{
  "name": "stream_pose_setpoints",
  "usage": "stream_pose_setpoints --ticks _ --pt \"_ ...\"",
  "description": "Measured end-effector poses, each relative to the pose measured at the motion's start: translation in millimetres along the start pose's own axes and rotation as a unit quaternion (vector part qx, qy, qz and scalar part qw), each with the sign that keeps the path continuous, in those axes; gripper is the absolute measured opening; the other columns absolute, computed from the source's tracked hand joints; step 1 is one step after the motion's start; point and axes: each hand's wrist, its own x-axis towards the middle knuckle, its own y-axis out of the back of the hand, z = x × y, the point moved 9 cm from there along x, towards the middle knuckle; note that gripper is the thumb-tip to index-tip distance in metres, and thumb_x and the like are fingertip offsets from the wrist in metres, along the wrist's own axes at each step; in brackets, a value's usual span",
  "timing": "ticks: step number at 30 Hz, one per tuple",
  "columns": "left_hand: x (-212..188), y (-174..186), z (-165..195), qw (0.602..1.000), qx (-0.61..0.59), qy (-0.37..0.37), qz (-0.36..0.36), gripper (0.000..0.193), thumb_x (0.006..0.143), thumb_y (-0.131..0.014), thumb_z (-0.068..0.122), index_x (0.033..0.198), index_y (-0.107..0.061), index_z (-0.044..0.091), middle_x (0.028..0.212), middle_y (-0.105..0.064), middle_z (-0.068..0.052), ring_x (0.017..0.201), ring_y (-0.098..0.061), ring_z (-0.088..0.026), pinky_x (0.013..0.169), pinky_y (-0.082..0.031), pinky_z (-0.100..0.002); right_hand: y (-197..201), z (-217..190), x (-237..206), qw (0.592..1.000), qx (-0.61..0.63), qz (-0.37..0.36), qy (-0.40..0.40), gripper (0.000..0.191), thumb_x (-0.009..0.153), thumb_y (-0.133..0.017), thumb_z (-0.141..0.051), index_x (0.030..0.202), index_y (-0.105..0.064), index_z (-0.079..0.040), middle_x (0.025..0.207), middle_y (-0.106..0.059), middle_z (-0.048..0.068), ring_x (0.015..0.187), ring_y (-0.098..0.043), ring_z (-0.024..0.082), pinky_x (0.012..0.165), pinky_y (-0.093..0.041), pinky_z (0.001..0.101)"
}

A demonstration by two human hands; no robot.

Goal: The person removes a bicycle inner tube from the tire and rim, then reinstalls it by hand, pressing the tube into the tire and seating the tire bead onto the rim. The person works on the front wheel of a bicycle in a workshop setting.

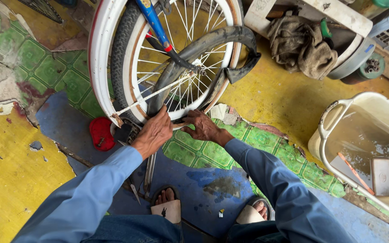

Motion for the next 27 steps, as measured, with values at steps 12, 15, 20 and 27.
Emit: stream_pose_setpoints --ticks 12,15,20,27 --pt "-44.9 55.4 -34.1 0.994 -0.029 0.058 0.084 0.029 0.077 -0.063 0.016 0.1 -0.075 0.003 0.128 -0.066 -0.022 0.134 -0.053 -0.035 0.12 -0.024 -0.05 140.2 35.9 -28.5 0.9 -0.042 0.43 0.046 0.04 0.081 -0.076 -0.007 0.118 -0.064 0.0 0.117 -0.062 0.024 0.115 -0.056 0.042 0.103 -0.044 0.0522" --pt "-74.1 43.6 -42.2 0.939 -0.304 0.116 0.112 0.023 0.094 -0.061 0.017 0.105 -0.072 0.0 0.112 -0.07 -0.017 0.116 -0.061 -0.031 0.105 -0.041 -0.05 212.5 49.8 -18.2 0.897 -0.103 0.429 -0.034 0.048 0.105 -0.065 -0.024 0.147 -0.054 -0.005 0.142 -0.053 0.025 0.131 -0.051 0.042 0.112 -0.042 0.0527" --pt "-107.8 -43.6 -42.8 0.704 -0.582 0.406 -0.035 0.059 0.089 -0.073 0.051 0.113 -0.066 -0.003 0.111 -0.069 -0.017 0.099 -0.07 -0.032 0.088 -0.059 -0.046 262.5 -15.1 30.4 0.918 -0.228 0.322 0.049 0.049 0.106 -0.065 -0.035 0.148 -0.058 -0.011 0.145 -0.053 0.023 0.13 -0.048 0.044 0.105 -0.035 0.0578" --pt "-82.0 -72.8 -36.1 0.486 -0.721 0.46 0.178 0.092 0.08 -0.079 0.054 0.136 -0.044 -0.01 0.117 -0.068 -0.027 0.104 -0.069 -0.037 0.092 -0.059 -0.046 282.7 -39.6 64.1 0.956 -0.148 0.244 0.072 0.023 0.102 -0.075 -0.027 0.106 -0.061 -0.009 0.097 -0.06 0.007 0.099 -0.059 0.028 0.099 -0.036 0.0513"
